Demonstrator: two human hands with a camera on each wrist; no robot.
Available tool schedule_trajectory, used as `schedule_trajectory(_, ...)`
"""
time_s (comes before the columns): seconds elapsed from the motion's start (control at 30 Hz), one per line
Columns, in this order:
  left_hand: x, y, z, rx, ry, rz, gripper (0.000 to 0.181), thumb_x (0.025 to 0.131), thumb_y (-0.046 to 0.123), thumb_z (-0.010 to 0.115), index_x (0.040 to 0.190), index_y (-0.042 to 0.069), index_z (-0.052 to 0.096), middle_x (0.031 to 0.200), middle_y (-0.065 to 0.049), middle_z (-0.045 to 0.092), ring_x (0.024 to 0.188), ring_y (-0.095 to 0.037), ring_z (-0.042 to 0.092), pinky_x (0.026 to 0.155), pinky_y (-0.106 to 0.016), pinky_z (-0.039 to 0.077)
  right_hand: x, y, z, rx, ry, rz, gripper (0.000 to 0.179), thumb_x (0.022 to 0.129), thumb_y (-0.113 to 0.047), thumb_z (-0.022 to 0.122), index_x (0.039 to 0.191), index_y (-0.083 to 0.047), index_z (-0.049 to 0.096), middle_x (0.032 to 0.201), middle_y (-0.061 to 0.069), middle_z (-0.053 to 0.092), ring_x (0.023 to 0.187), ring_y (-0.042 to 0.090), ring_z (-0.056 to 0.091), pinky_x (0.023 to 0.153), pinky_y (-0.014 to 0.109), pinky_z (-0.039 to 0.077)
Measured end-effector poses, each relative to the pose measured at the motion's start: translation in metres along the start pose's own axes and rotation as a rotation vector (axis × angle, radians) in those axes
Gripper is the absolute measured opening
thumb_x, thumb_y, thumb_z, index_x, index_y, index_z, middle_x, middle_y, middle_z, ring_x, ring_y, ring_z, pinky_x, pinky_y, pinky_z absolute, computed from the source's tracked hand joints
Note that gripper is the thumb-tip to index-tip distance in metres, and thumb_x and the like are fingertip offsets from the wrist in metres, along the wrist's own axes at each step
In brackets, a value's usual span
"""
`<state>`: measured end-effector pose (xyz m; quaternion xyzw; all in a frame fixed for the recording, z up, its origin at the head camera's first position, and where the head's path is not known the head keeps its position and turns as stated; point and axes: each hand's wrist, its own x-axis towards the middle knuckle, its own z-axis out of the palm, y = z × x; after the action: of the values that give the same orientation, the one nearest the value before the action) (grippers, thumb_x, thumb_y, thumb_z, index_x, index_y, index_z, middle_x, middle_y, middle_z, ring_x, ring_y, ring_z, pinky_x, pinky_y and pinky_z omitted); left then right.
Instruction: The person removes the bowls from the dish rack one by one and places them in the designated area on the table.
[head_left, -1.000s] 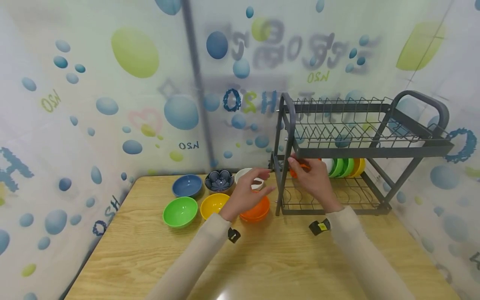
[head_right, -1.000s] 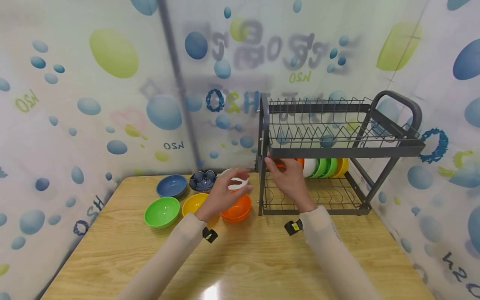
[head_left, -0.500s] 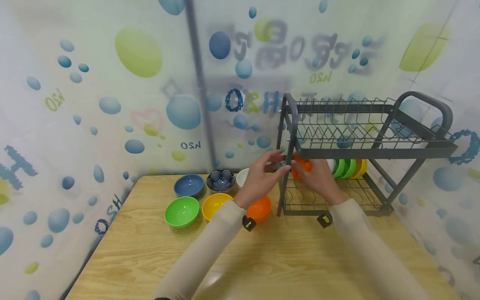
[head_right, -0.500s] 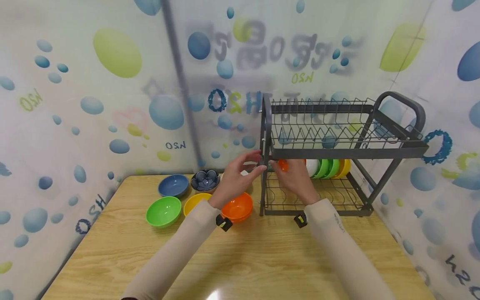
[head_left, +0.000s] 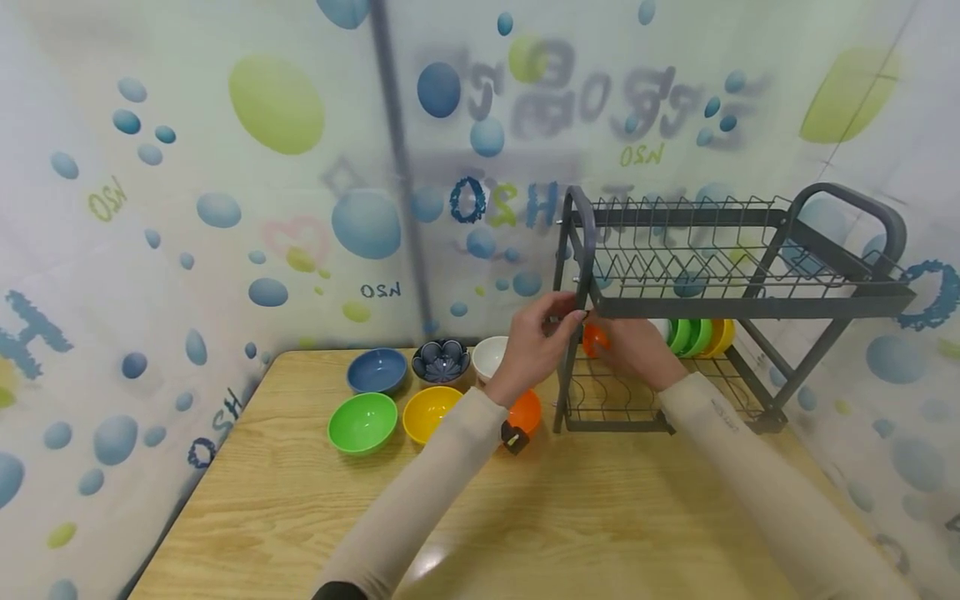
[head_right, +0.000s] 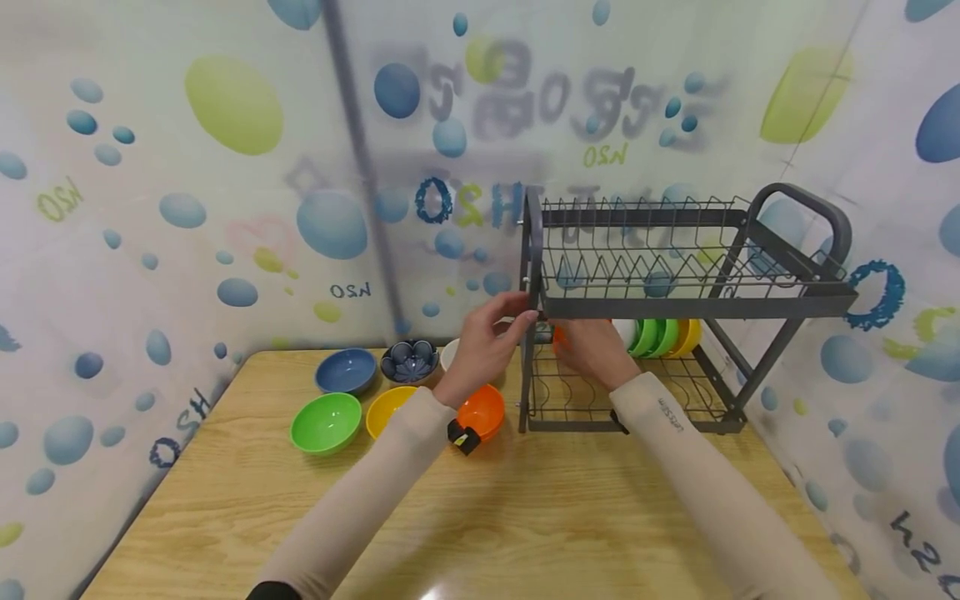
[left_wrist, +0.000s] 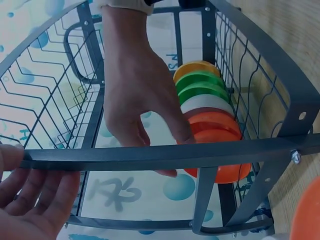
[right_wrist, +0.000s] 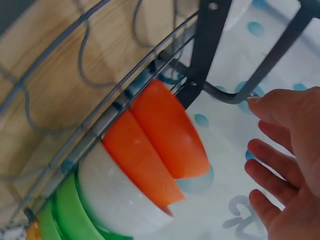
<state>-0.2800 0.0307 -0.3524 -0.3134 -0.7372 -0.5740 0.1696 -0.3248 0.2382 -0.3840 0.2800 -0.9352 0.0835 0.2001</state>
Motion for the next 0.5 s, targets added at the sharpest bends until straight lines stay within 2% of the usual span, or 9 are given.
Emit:
schedule_trajectory(0.1, 0.0017, -0.0007, 0.0011, 0.005, 0.008, -0.018, 0.026, 0.104, 0.019, 0.062, 0.127, 0.007, 0.066, 0.117, -0.010, 0.072, 0.102, -0.019, 0.069, 0.085, -0.021, 0.059, 0.0016, 0.0032, 0.0030, -0.080, 0.000, -0.050, 0.036, 0.082, -0.002, 0.079, 0.117, 0.000, 0.069, 0.121, 0.020, 0.064, 0.106, 0.037, 0.066, 0.089, 0.053, 0.059)
schedule_trajectory(0.17, 0.0028, -0.0012, 0.0013, 0.013, 0.004, -0.019, 0.025, 0.104, 0.019, 0.062, 0.126, 0.008, 0.066, 0.116, -0.010, 0.073, 0.100, -0.019, 0.068, 0.084, -0.021, 0.059, 0.0033, 0.0045, 0.0044, -0.155, -0.007, -0.100, 0.029, 0.082, 0.002, 0.076, 0.111, 0.001, 0.071, 0.117, 0.020, 0.063, 0.105, 0.036, 0.064, 0.091, 0.052, 0.057)
schedule_trajectory(0.33, 0.0050, -0.0018, 0.0013, 0.045, -0.006, -0.003, 0.021, 0.104, 0.018, 0.061, 0.121, 0.007, 0.066, 0.110, -0.009, 0.073, 0.094, -0.018, 0.067, 0.079, -0.017, 0.057, 0.0077, 0.0049, 0.0048, -0.360, -0.035, -0.235, 0.006, 0.087, 0.008, 0.069, 0.089, 0.002, 0.072, 0.091, 0.016, 0.067, 0.083, 0.029, 0.062, 0.081, 0.046, 0.057)
schedule_trajectory(0.37, 0.0051, -0.0018, 0.0016, 0.049, -0.006, 0.001, 0.020, 0.104, 0.018, 0.061, 0.121, 0.007, 0.066, 0.109, -0.010, 0.073, 0.093, -0.018, 0.067, 0.078, -0.016, 0.056, 0.0079, 0.0053, 0.0055, -0.400, -0.033, -0.262, 0.007, 0.087, 0.008, 0.070, 0.084, 0.001, 0.071, 0.086, 0.015, 0.068, 0.080, 0.028, 0.062, 0.077, 0.044, 0.058)
schedule_trajectory(0.5, 0.0050, -0.0028, 0.0043, 0.062, 0.001, 0.022, 0.019, 0.104, 0.018, 0.061, 0.119, 0.006, 0.065, 0.106, -0.010, 0.072, 0.091, -0.018, 0.067, 0.076, -0.016, 0.057, 0.0078, 0.0077, 0.0104, -0.478, -0.020, -0.313, 0.016, 0.085, 0.008, 0.072, 0.074, -0.002, 0.068, 0.084, 0.012, 0.070, 0.081, 0.027, 0.063, 0.081, 0.044, 0.056)
